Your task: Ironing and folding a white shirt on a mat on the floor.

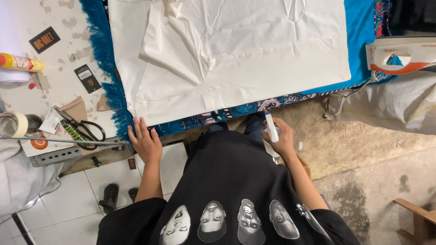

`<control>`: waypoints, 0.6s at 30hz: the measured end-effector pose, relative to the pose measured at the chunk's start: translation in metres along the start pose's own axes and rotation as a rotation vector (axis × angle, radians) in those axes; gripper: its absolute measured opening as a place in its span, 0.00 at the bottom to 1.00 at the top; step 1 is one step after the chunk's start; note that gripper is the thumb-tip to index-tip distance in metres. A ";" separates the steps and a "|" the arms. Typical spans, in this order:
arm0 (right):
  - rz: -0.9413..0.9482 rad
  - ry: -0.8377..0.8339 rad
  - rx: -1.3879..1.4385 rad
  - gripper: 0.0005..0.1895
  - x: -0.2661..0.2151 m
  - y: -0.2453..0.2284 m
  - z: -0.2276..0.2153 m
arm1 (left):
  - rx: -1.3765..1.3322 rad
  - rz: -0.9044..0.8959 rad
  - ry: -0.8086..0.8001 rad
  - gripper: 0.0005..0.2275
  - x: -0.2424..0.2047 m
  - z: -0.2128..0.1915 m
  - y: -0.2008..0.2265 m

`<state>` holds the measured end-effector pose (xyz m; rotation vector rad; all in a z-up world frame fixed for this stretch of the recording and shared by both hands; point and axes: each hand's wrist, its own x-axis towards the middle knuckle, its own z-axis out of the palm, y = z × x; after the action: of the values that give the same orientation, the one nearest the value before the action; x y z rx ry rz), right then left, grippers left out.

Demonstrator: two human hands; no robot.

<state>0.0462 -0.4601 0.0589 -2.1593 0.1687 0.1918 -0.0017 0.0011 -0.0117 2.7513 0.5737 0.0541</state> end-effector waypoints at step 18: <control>0.034 0.175 0.028 0.14 0.067 0.060 -0.072 | 0.031 0.240 0.203 0.26 0.003 0.024 0.100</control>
<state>0.1052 -0.5568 0.0373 -2.1459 0.3069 0.0198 0.0418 -0.0916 -0.0023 2.8504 0.2926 0.3874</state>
